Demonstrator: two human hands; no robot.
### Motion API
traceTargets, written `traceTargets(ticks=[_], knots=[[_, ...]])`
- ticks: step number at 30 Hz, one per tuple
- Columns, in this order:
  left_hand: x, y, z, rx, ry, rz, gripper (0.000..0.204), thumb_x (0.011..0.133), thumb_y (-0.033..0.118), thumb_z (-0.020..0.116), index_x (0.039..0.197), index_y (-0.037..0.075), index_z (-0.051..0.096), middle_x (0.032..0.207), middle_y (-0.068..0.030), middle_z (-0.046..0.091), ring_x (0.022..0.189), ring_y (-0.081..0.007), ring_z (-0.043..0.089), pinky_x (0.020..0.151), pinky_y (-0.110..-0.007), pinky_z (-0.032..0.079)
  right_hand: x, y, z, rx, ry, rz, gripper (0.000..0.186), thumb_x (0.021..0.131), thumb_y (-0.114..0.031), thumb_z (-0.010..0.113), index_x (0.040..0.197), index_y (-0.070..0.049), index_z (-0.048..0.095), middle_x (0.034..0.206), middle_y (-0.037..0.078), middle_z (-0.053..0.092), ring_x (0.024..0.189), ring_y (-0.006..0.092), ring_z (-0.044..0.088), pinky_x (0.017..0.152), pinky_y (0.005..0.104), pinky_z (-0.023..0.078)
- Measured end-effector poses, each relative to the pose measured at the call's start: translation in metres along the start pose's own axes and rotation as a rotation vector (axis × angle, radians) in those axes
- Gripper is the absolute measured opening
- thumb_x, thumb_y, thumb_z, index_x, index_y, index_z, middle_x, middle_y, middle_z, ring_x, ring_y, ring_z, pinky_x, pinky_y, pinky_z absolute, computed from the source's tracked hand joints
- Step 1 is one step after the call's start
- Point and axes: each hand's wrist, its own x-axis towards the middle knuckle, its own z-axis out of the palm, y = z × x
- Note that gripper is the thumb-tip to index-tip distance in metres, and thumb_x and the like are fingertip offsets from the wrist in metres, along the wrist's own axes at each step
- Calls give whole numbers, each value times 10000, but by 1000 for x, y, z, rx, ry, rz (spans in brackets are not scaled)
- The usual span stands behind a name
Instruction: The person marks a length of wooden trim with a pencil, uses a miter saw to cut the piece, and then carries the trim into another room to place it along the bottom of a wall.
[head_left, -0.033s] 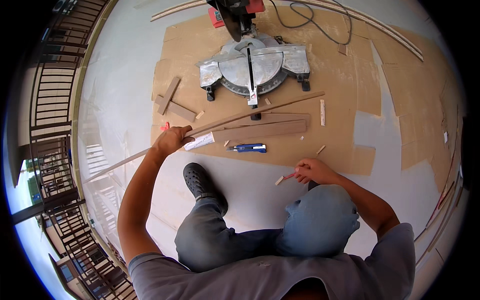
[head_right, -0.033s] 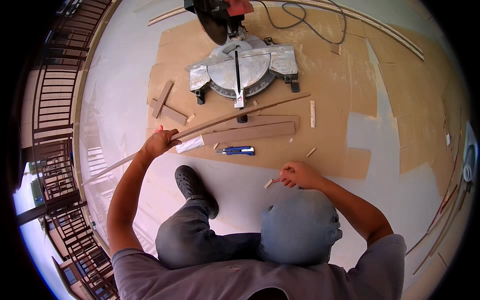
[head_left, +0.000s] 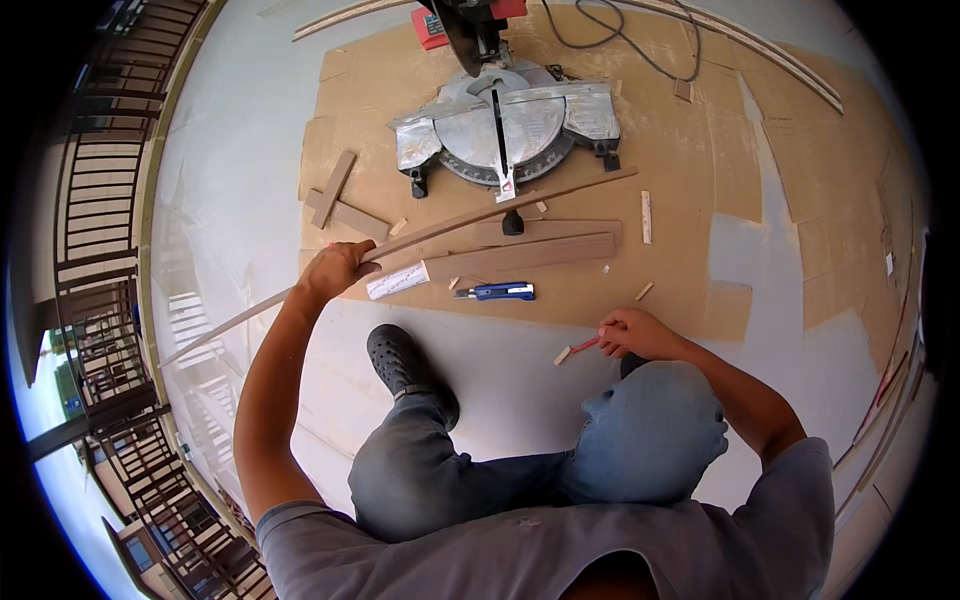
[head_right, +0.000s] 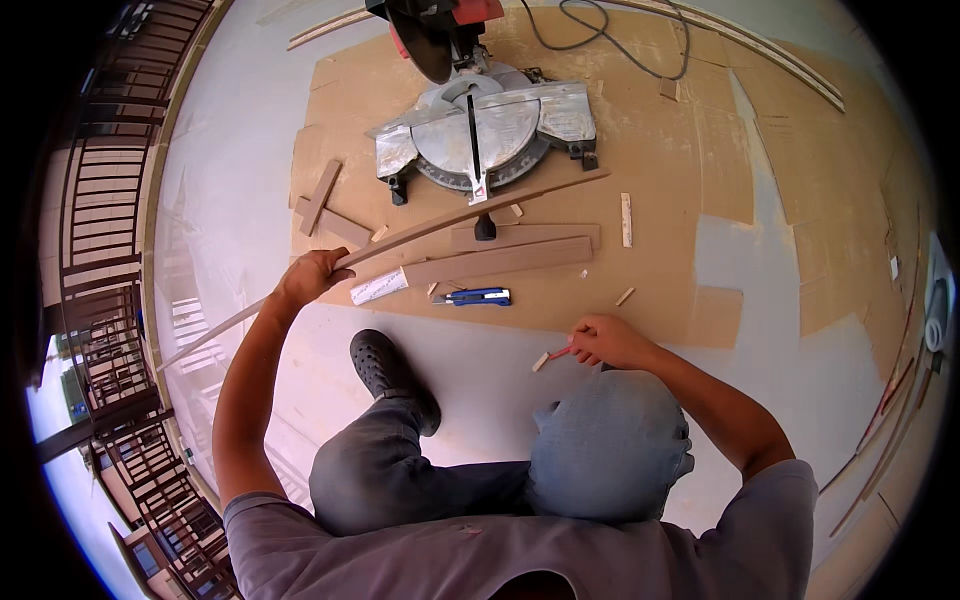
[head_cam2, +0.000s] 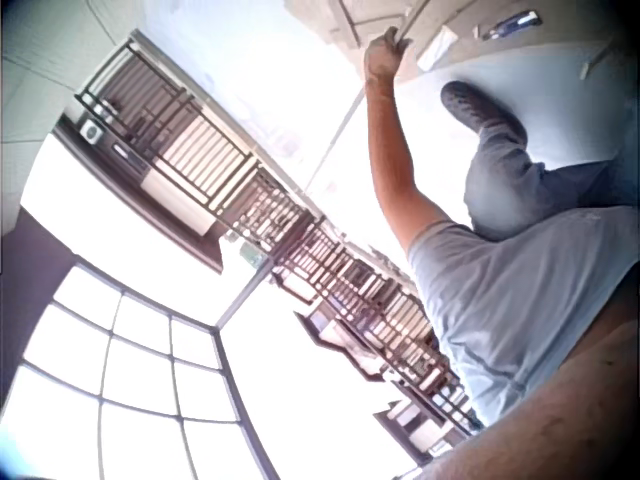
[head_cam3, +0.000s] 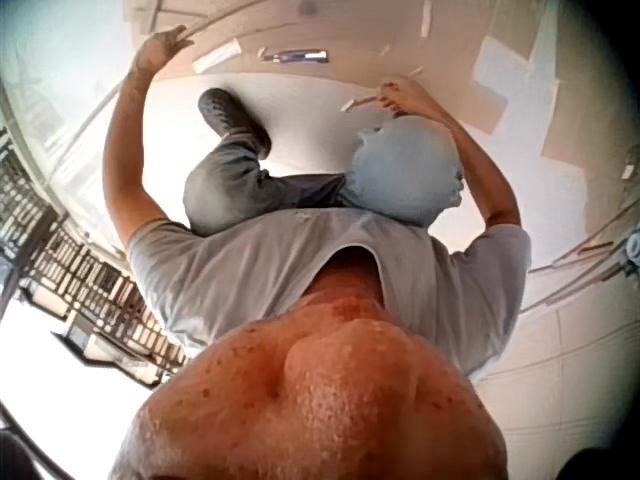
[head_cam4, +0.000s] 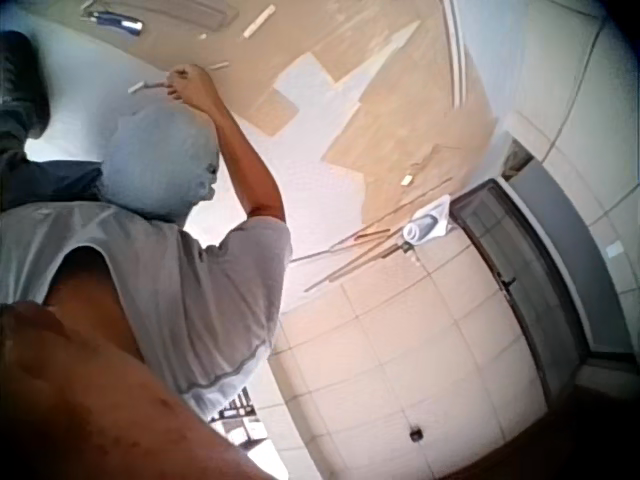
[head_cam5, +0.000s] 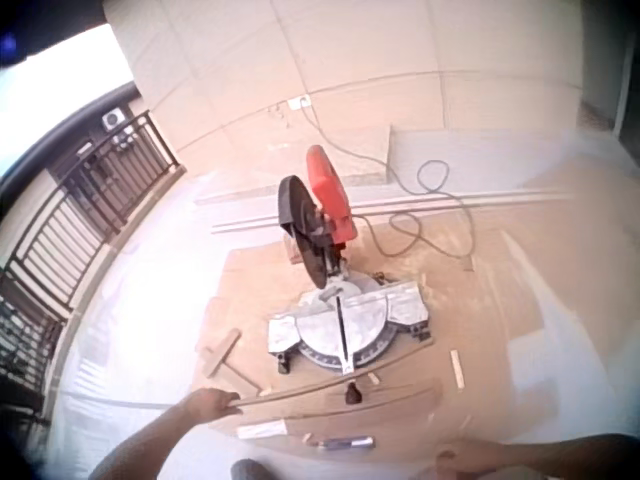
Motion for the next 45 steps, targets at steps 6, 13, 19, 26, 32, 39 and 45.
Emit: traceTargets(ticks=[6,13,19,26,32,39,45], knots=[[70,-96,-34,209,51,23,477,983,493,664,975,16,672,777,-225,676,786,-424,672,730,-489,523,14,-38,7,-356,239,96,330,990,-317,650,1045,8,676,979,126,733,877,213,717,772,357,563],[142,-156,-51,187,90,72,602,966,607,622,999,12,709,801,-237,695,844,-426,688,788,-493,538,11,-94,48,-690,388,72,329,959,-316,639,1047,-2,684,988,174,740,939,346,704,830,426,544],[186,-194,-46,206,78,103,661,965,660,581,1000,11,703,850,-238,709,894,-428,690,816,-495,540,36,-99,88,-767,357,113,333,953,-332,633,1024,-9,678,973,190,733,943,376,697,833,449,539],[207,-226,-34,240,110,147,694,956,698,560,1066,28,703,902,-234,724,953,-425,694,858,-498,542,113,-89,118,-489,770,-71,369,975,-369,621,997,-7,685,933,195,730,882,382,698,799,449,539],[216,-234,-33,205,81,153,619,976,620,597,1048,11,679,879,-270,704,929,-471,678,819,-520,535,167,-83,116,286,1008,-135,495,1020,-473,593,980,15,667,816,121,684,746,233,675,718,372,535],[222,-256,-56,286,98,87,548,981,543,632,1136,17,654,893,-261,720,937,-459,691,826,-517,546,207,-99,81,343,881,-175,545,1023,-542,585,1113,-11,670,901,50,680,782,156,669,714,297,558],[218,-199,-43,103,390,345,440,980,212,672,1389,86,571,1108,-171,707,1046,-379,675,889,-465,542,237,-108,72,411,657,-167,532,1032,-550,573,1159,-40,656,947,74,706,774,144,688,689,289,571]])
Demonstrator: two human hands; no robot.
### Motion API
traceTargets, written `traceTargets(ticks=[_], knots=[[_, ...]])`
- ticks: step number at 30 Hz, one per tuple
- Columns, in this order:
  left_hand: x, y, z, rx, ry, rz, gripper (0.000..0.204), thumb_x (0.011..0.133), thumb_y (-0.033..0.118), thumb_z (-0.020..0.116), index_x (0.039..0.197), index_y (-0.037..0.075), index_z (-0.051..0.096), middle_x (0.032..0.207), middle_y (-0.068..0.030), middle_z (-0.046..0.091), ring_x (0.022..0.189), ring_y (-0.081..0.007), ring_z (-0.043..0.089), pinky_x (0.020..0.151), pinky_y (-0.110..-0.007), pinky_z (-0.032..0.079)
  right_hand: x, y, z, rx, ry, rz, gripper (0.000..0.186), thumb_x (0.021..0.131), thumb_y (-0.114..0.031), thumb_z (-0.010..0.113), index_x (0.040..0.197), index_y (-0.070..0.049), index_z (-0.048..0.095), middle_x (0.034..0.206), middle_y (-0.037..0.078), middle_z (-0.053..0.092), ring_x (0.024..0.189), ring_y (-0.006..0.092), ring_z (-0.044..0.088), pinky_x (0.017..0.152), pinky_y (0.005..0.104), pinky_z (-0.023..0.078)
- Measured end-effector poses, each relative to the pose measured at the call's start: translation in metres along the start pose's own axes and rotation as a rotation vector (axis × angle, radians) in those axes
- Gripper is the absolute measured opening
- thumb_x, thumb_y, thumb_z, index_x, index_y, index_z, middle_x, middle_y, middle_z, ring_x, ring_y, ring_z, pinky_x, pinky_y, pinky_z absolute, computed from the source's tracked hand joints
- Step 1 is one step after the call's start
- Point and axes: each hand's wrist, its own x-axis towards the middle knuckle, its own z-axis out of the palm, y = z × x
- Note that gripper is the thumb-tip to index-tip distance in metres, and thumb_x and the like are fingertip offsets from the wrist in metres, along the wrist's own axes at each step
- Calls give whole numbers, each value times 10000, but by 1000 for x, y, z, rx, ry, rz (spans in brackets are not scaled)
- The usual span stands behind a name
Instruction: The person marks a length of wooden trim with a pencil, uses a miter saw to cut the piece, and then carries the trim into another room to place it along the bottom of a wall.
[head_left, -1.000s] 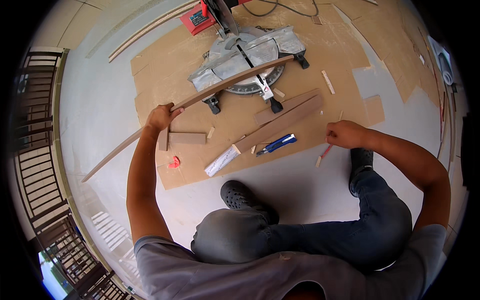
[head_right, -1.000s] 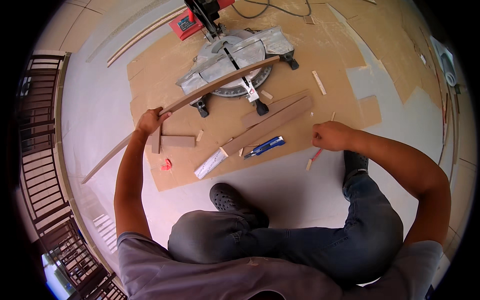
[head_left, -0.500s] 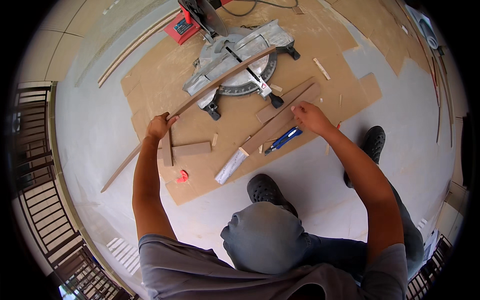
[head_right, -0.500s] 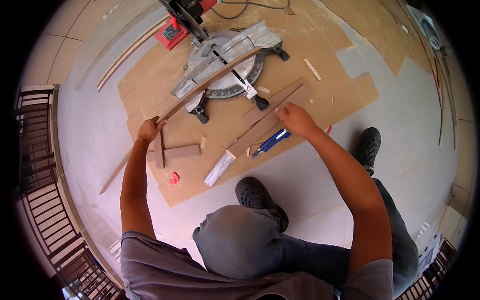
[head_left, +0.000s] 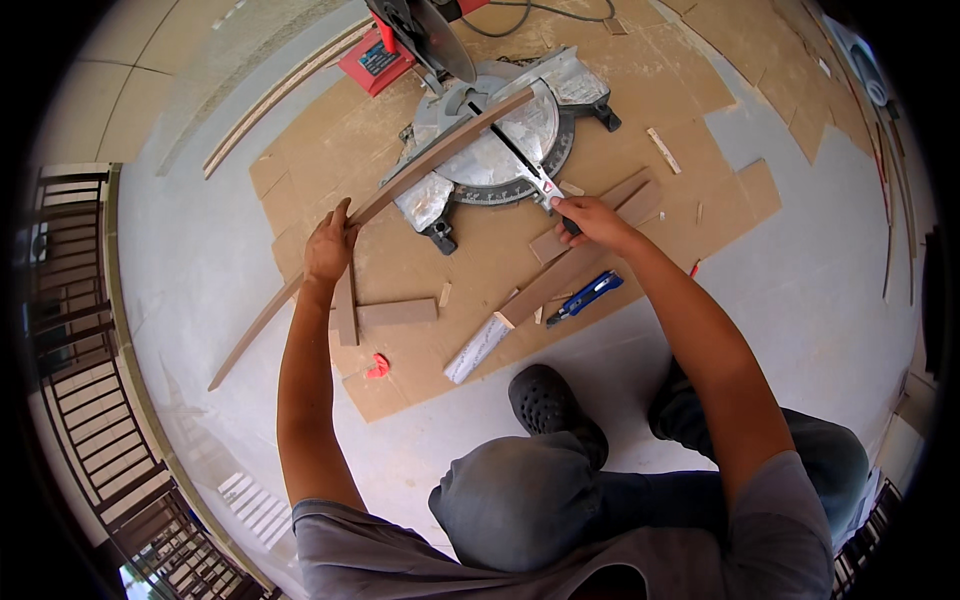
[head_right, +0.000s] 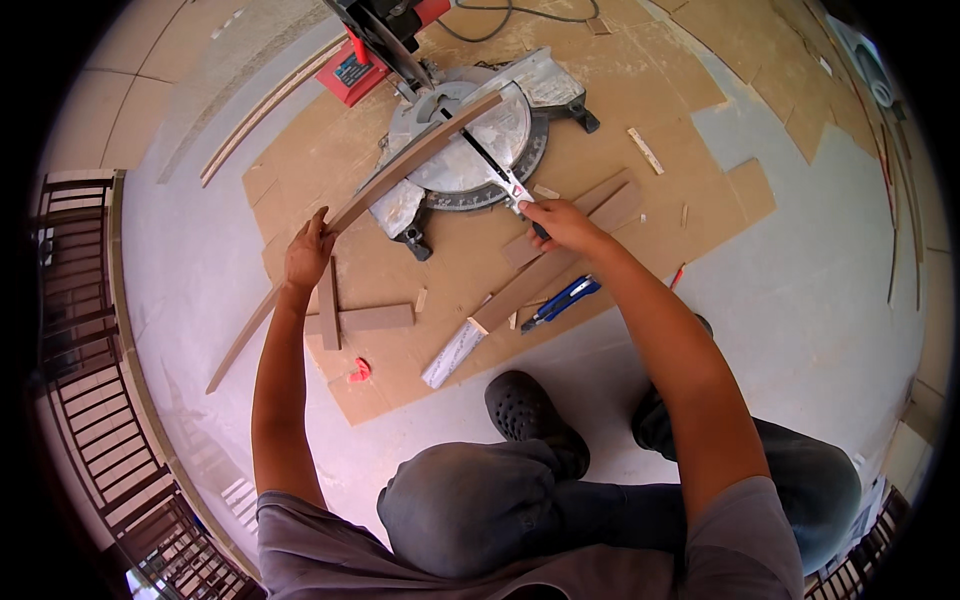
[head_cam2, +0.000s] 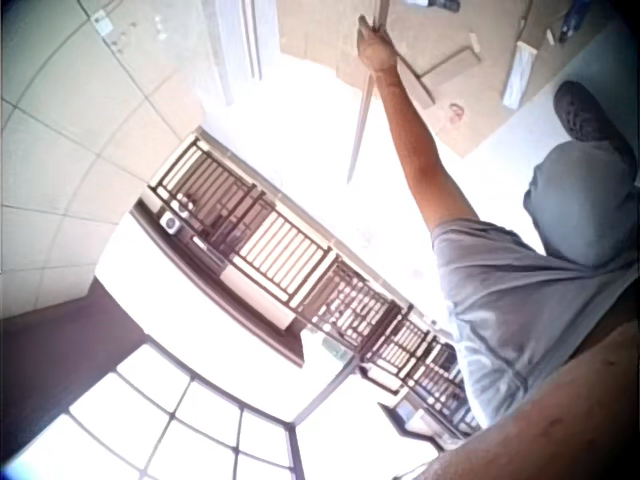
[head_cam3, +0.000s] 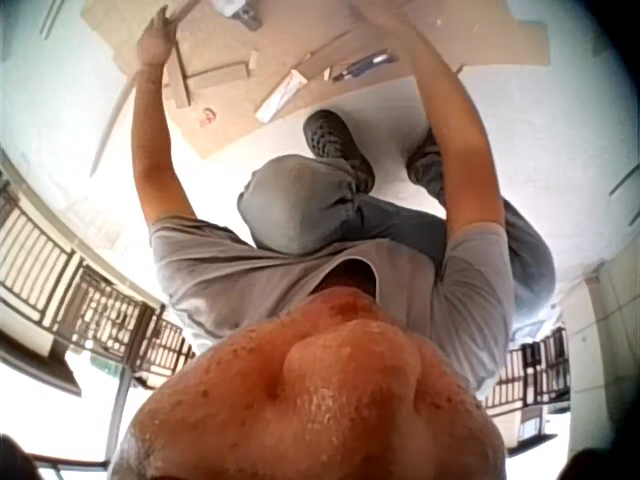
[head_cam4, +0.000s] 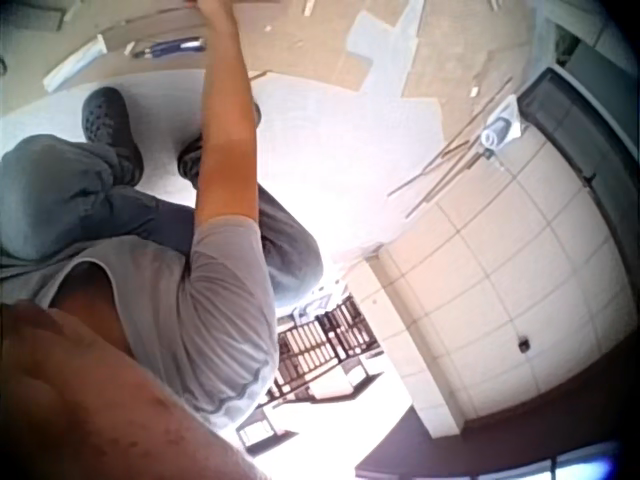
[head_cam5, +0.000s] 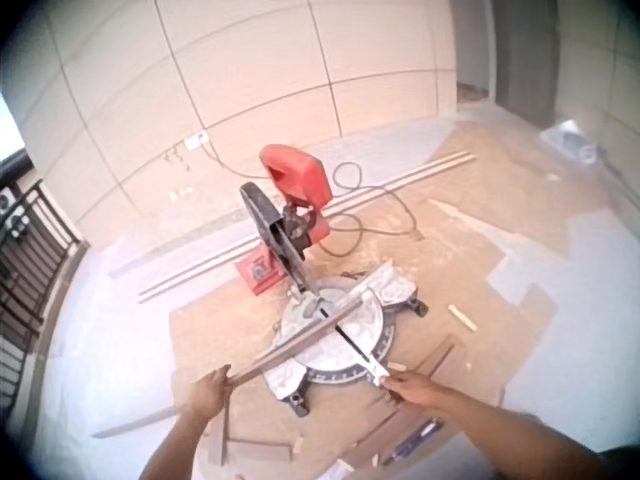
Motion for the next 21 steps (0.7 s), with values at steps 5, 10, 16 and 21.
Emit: traceTargets(ticks=[5,10,16,21], knots=[[37,67,26,132,234,360,645,896,-10,611,1495,216,538,1220,-121,646,1060,-329,628,927,-439,526,8,0,1,-10,-24,21,521,1044,-520,565,1163,-18,636,872,84,718,698,141,679,617,274,549],[58,78,34,191,264,451,758,840,-27,642,1532,259,519,1161,-108,632,1015,-314,613,902,-412,509,10,-1,-2,-7,-77,20,495,1050,-515,552,1123,-32,633,799,68,709,666,132,658,563,268,505],[63,71,39,190,206,455,832,806,-55,620,1548,302,500,1056,-96,590,980,-309,583,906,-409,495,18,-6,-3,30,-104,85,514,1036,-543,559,1109,-40,631,739,62,689,562,123,615,511,270,483],[68,76,40,148,163,430,847,790,-63,617,1559,269,492,1003,-98,563,923,-314,552,887,-418,492,17,-3,8,-54,14,18,583,1032,-589,542,993,-14,625,673,56,647,513,132,587,504,292,467]])
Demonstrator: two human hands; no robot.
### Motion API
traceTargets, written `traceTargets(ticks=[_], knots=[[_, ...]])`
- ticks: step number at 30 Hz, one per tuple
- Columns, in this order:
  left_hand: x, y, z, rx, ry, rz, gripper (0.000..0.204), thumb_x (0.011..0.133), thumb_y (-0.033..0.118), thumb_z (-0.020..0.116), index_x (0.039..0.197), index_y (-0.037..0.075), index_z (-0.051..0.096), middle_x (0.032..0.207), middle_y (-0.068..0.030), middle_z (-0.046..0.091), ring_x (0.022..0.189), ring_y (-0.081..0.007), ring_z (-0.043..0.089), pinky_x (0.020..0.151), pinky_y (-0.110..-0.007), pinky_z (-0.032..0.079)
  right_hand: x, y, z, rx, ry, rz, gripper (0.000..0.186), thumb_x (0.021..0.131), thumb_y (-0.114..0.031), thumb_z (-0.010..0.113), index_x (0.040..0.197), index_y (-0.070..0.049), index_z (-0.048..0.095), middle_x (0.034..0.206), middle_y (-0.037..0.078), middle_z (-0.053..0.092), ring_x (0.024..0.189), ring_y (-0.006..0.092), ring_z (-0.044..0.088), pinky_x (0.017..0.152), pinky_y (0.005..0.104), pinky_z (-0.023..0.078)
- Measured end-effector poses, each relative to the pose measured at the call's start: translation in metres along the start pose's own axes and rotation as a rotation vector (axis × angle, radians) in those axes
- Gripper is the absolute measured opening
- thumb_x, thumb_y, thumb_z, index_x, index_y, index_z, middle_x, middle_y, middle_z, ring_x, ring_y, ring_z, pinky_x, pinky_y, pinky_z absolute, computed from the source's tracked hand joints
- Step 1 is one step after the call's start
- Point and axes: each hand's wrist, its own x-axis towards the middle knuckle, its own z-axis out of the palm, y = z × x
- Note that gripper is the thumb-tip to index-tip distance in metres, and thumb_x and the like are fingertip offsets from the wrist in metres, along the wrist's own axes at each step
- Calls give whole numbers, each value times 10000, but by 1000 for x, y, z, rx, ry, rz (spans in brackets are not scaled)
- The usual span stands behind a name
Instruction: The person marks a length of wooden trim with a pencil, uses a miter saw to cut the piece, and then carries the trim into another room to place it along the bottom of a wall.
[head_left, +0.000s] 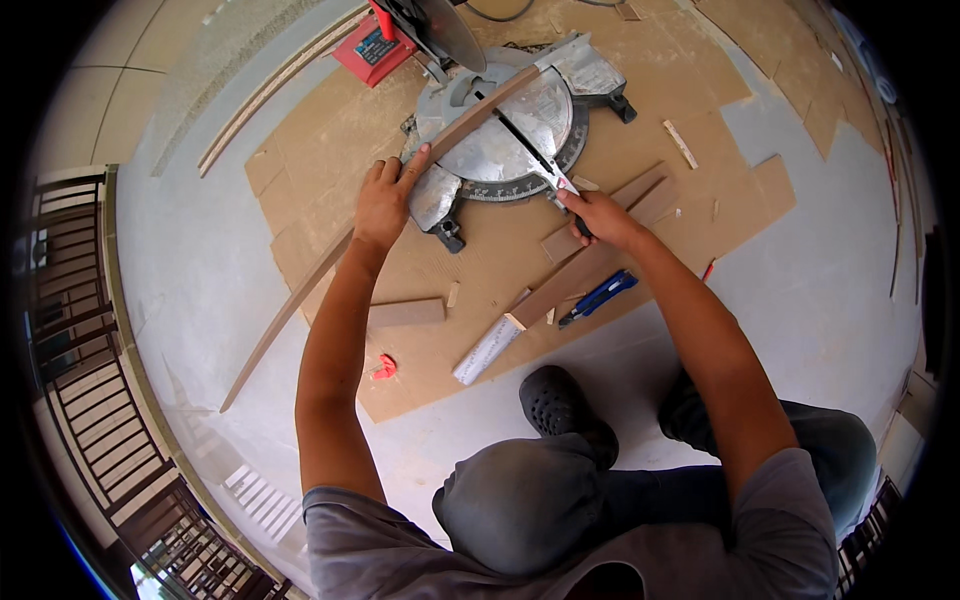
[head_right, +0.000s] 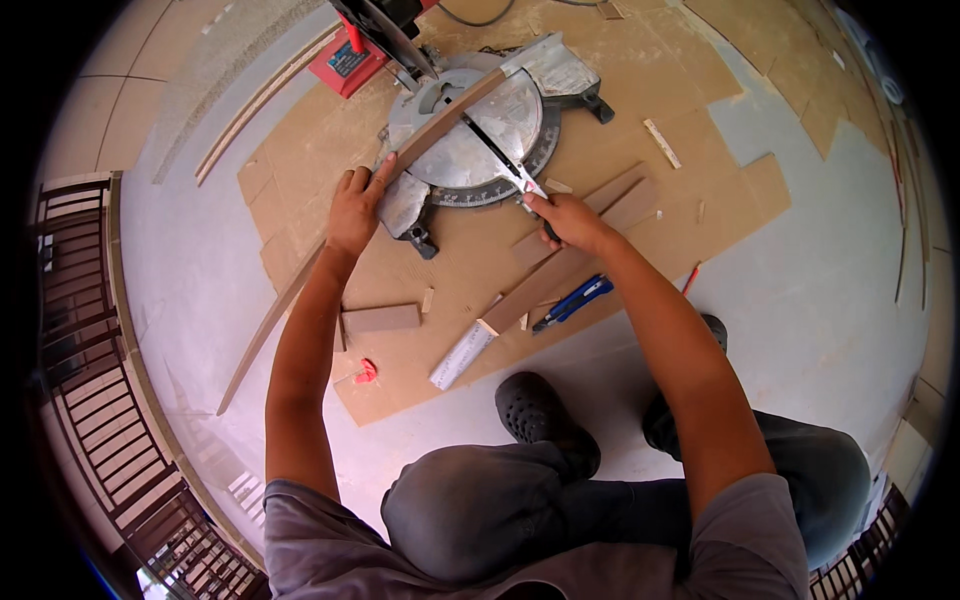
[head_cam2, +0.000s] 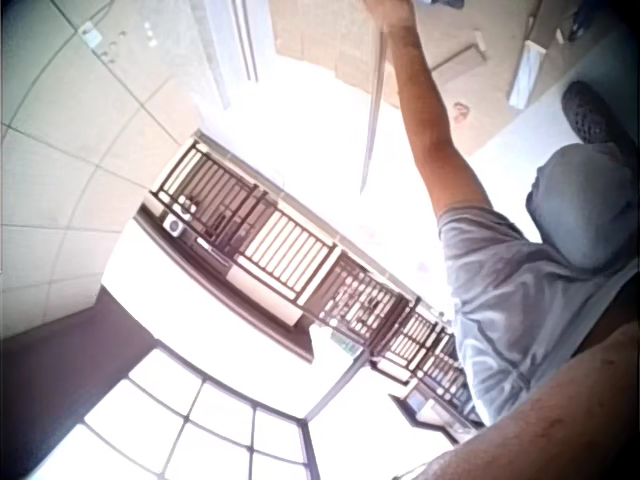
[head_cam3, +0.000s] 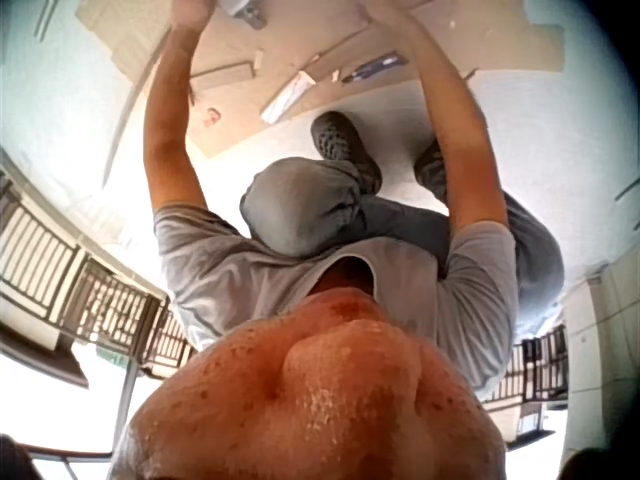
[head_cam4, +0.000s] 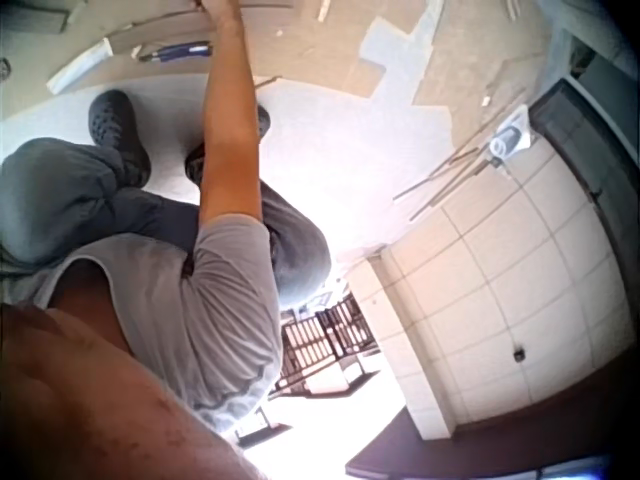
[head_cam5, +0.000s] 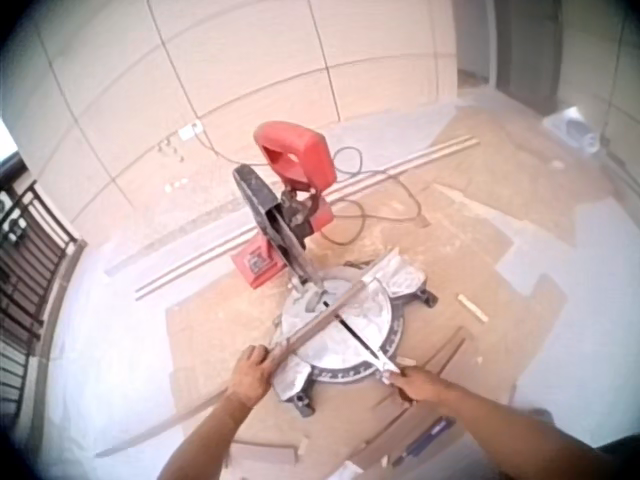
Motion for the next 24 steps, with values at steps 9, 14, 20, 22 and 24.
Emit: traceTargets(ticks=[9,14,20,22,24], knots=[[7,4,-2,68,-16,-6,833,790,-51,603,1559,251,499,978,-102,555,900,-307,543,866,-407,490,2,15,70,7,201,-36,640,1052,-582,498,873,24,605,529,79,574,472,185,587,492,351,461],[7,5,0,72,10,-13,844,772,-54,612,1554,247,505,974,-99,553,905,-306,545,861,-415,488,18,10,146,242,353,-73,624,1060,-579,485,924,20,591,567,72,588,468,175,579,468,351,452],[7,6,2,59,25,-32,836,777,-33,612,1559,242,497,972,-97,552,923,-308,545,858,-423,482,49,4,207,365,495,-72,626,1066,-567,476,964,38,602,591,109,623,516,246,644,537,400,509],[7,7,2,63,20,-37,832,782,-28,609,1560,244,495,973,-97,553,925,-309,545,859,-423,481,58,-2,224,361,540,-44,625,1071,-561,464,971,41,600,602,122,633,527,270,653,561,421,518],[8,7,2,69,11,-43,829,786,-26,605,1561,249,495,974,-98,555,923,-311,547,860,-422,480,62,-7,232,387,580,-93,623,1076,-553,448,979,43,598,627,144,644,561,311,666,601,445,528]])
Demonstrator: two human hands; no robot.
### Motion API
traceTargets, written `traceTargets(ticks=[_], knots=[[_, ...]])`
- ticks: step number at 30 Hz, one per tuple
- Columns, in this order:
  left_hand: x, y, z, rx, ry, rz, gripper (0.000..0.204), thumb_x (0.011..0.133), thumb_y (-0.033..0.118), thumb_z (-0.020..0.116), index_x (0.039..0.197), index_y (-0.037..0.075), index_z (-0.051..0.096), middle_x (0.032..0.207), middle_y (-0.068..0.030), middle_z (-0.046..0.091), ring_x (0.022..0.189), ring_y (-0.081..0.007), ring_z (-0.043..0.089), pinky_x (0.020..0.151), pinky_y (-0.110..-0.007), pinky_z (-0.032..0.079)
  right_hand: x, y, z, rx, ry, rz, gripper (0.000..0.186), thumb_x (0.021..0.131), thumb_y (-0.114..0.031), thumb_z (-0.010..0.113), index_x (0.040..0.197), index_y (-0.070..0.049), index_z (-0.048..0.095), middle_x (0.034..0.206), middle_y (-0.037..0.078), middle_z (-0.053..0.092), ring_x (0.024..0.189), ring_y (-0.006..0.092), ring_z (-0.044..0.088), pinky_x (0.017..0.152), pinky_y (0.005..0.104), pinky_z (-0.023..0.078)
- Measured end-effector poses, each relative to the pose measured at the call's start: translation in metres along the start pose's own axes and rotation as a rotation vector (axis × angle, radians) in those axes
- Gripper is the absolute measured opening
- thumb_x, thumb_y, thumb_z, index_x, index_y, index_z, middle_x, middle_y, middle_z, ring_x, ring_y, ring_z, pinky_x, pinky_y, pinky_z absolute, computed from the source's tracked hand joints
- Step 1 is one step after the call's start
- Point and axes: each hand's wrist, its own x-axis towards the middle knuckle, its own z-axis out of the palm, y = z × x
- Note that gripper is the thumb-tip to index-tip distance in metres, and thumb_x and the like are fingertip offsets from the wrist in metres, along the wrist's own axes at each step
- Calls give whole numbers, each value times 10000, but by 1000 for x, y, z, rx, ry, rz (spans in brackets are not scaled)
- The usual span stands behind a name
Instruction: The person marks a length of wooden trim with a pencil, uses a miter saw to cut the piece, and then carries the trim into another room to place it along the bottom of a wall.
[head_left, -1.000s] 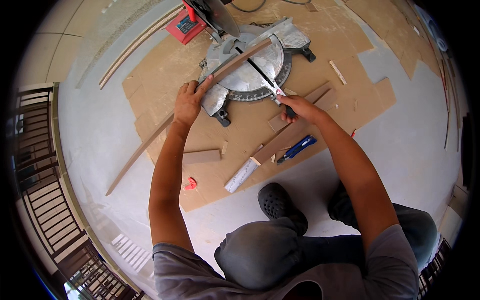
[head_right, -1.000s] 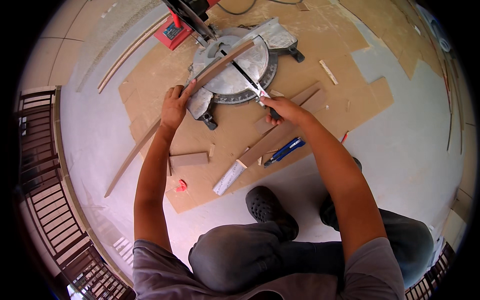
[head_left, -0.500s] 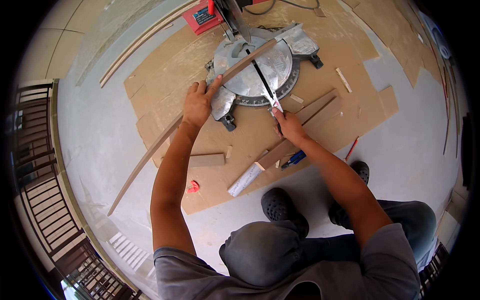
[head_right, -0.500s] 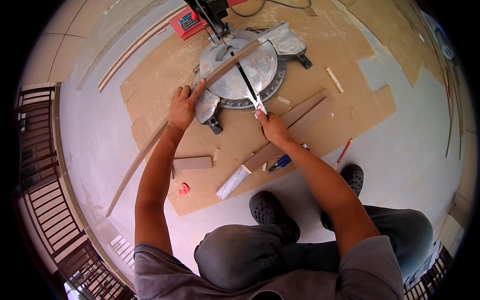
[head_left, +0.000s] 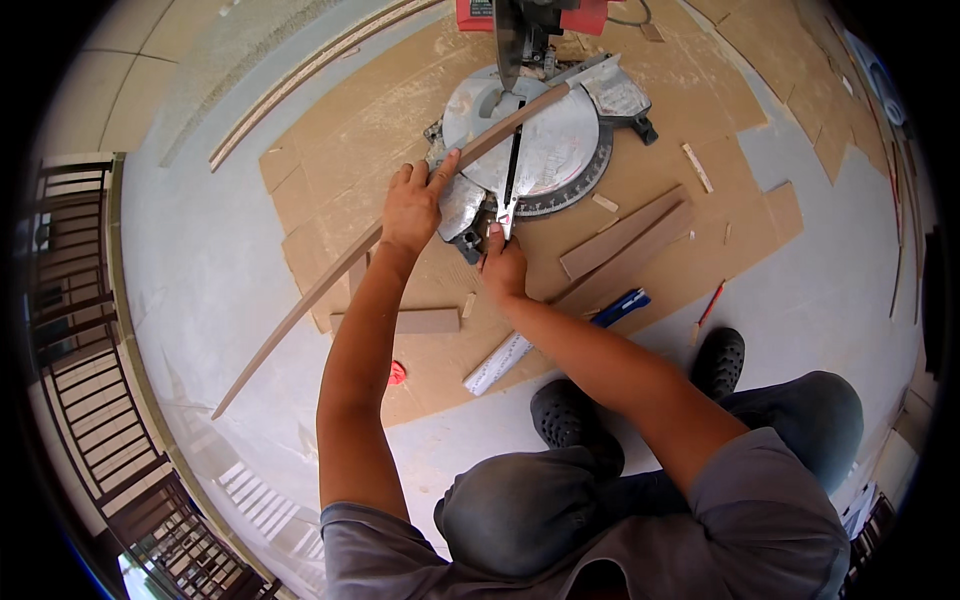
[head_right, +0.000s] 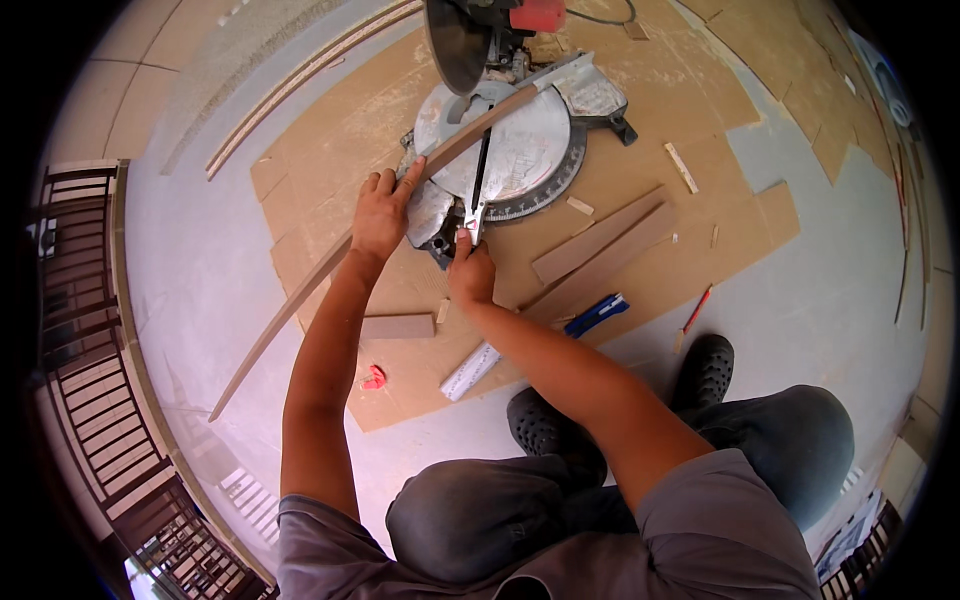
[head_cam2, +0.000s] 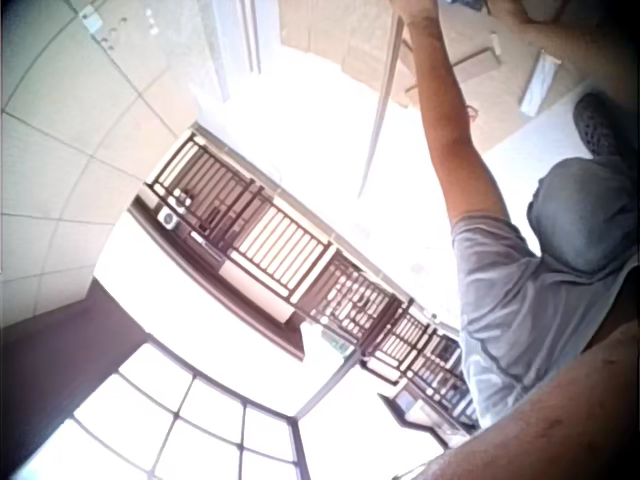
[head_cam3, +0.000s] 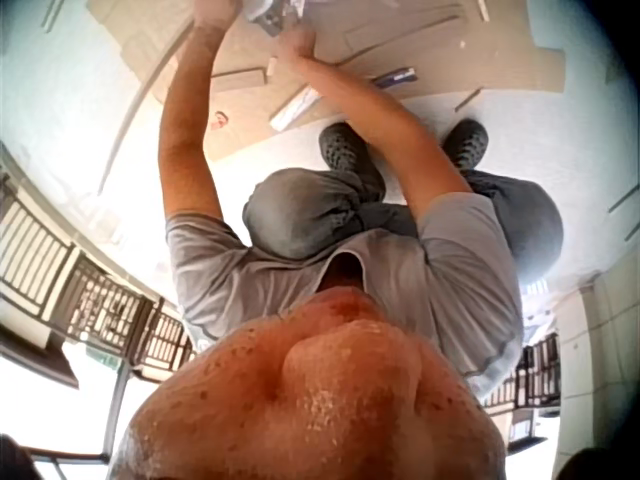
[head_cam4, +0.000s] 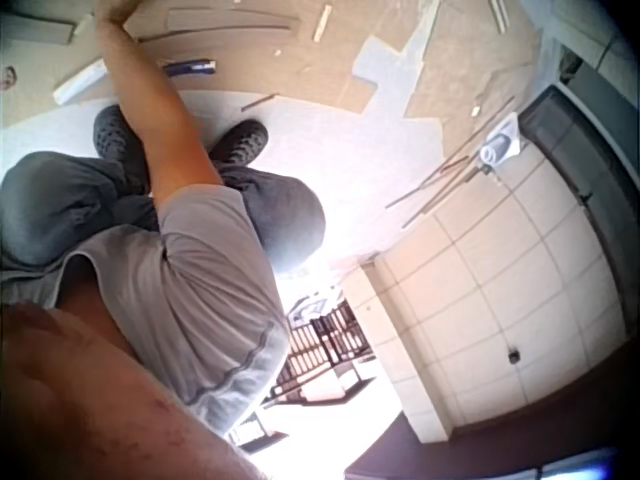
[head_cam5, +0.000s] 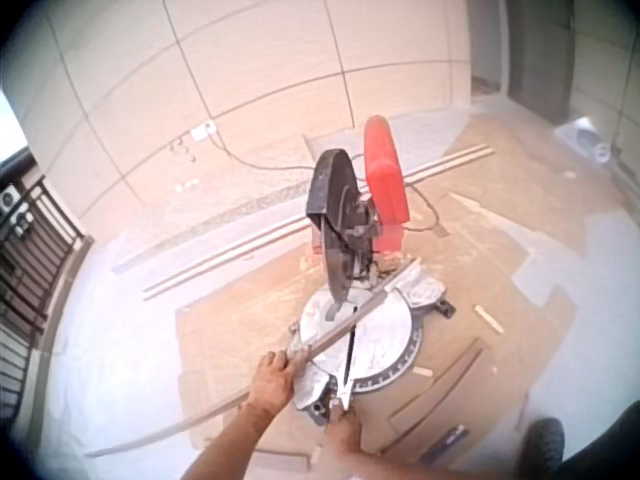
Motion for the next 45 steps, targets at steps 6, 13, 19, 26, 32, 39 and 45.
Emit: traceTargets(ticks=[6,13,19,26,32,39,45], knots=[[2,1,-1,-3,-12,-19,785,825,-10,583,1552,275,504,978,-102,565,916,-315,554,857,-426,487,5,-17,-50,-142,-363,63,570,1070,-512,494,939,32,602,639,120,644,598,259,664,620,417,529],[5,-2,-3,45,26,35,722,878,44,608,1552,277,498,931,-91,574,890,-301,578,817,-417,513,66,-172,-215,-27,121,-227,390,1064,-346,552,948,13,648,801,71,682,669,131,650,590,282,526],[12,-7,-3,72,-108,40,751,896,69,599,1581,331,441,996,-74,610,945,-288,612,845,-412,541,82,-444,-267,-345,147,-820,414,1039,-335,556,1207,38,622,1010,163,708,813,215,698,752,334,574],[16,-14,-1,0,-134,71,766,890,83,625,1587,331,427,989,-65,637,947,-292,621,830,-415,562,87,-556,-134,-845,-22,-662,562,1011,-411,474,1059,114,669,897,258,728,835,379,740,681,488,601],[17,-16,-1,-36,-104,90,772,875,77,640,1581,315,437,1009,-66,658,939,-296,619,836,-415,565,94,-527,-115,-1083,112,-926,466,961,-308,502,1036,126,657,830,295,701,781,413,732,644,504,595],[19,-16,-1,-78,-70,114,696,918,117,667,1569,257,462,977,-77,666,900,-309,607,816,-414,559,-1,-442,-116,-229,-60,-741,367,907,-98,578,1215,92,510,804,236,667,598,293,689,478,427,567],[20,-17,1,-79,-66,115,685,923,112,661,1564,259,470,961,-75,676,873,-308,615,806,-415,564,-48,-414,-110,-277,94,-747,477,937,-114,570,1350,69,417,849,214,667,595,272,667,510,404,576]])
